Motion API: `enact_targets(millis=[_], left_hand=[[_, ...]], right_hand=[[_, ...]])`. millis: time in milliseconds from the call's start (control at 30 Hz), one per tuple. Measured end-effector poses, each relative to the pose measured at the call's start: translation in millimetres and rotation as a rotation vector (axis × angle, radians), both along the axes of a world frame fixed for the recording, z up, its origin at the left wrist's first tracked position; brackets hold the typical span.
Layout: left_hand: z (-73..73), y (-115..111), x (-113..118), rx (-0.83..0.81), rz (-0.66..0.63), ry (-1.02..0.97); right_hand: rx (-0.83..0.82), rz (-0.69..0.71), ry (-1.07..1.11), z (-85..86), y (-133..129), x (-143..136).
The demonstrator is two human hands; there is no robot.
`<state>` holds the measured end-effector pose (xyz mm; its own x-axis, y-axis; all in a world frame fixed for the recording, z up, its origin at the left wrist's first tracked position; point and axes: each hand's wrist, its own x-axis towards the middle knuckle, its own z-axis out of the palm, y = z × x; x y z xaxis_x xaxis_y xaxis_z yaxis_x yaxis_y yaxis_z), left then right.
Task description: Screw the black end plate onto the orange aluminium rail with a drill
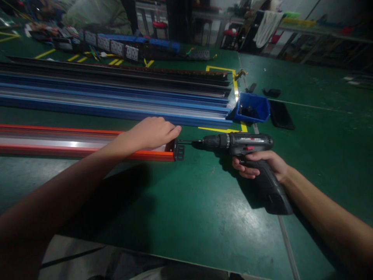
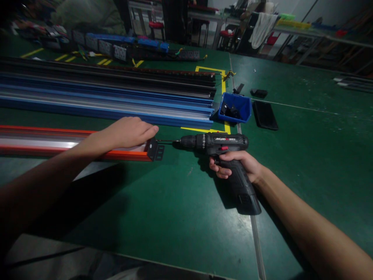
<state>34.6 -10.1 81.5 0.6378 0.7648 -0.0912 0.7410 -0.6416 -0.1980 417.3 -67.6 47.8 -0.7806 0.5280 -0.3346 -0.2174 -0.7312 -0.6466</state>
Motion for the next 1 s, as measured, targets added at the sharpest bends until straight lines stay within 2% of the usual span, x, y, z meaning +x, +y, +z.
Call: enact_targets(millis=[367, 1000], left_hand=[[2.3, -1.5, 1.8, -0.005, 0.011, 0.033], [-1.7, 1.4, -0.4, -0.007, 0.007, 0.041]], right_hand=[[-0.005, -0.001, -0.016, 0.6, 0.1, -0.7], [0.003, -0.006, -0.021, 0.6, 0.3, -0.3]])
